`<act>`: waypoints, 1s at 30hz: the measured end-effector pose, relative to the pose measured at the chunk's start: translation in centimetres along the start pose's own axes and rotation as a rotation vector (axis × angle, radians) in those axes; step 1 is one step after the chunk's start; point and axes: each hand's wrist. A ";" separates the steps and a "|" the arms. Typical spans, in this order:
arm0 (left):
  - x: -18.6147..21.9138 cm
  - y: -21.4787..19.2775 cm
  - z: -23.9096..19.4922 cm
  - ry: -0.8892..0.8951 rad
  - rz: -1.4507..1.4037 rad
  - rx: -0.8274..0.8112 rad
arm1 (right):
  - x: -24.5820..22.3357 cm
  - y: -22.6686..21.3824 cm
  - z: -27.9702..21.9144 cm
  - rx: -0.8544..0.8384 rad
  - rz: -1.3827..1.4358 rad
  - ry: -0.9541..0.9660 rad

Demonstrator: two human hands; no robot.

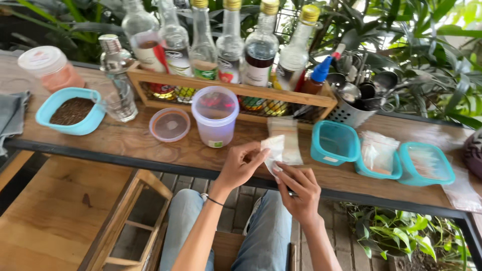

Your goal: The person opens small bags by hand and fills them with a brown powder from a container using a small spoon, placing the filled bags into a storage bin.

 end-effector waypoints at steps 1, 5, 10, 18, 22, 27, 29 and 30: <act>0.9 -0.3 0.1 0.003 0.003 0.010 | -0.2 0.3 0.0 -0.006 0.005 -0.008; 2.1 -0.7 0.1 -0.059 -0.063 0.107 | -1.2 -0.3 0.0 -0.064 0.019 0.076; 1.7 -1.2 0.3 -0.142 -0.130 0.150 | -2.5 0.7 1.2 0.028 0.140 0.430; 1.1 -1.7 0.5 -0.113 -0.217 0.147 | -1.0 5.9 2.5 0.244 0.381 0.669; 1.4 -1.8 0.6 -0.112 -0.177 0.162 | -0.2 6.7 1.8 0.252 0.466 0.713; 0.8 -1.8 0.4 -0.142 -0.120 0.199 | 0.7 6.4 0.7 0.175 0.465 0.747; 0.9 -1.8 0.2 -0.165 -0.114 0.194 | -0.2 6.2 1.1 0.172 0.478 0.775; 0.7 -1.8 0.5 -0.170 -0.111 0.193 | -0.4 6.1 1.6 0.168 0.493 0.785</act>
Point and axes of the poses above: each hand's wrist, its own z-axis towards the middle knuckle, its own y-axis out of the palm, x = y × z, and after that the axes turned 11 degrees about y, right-handed
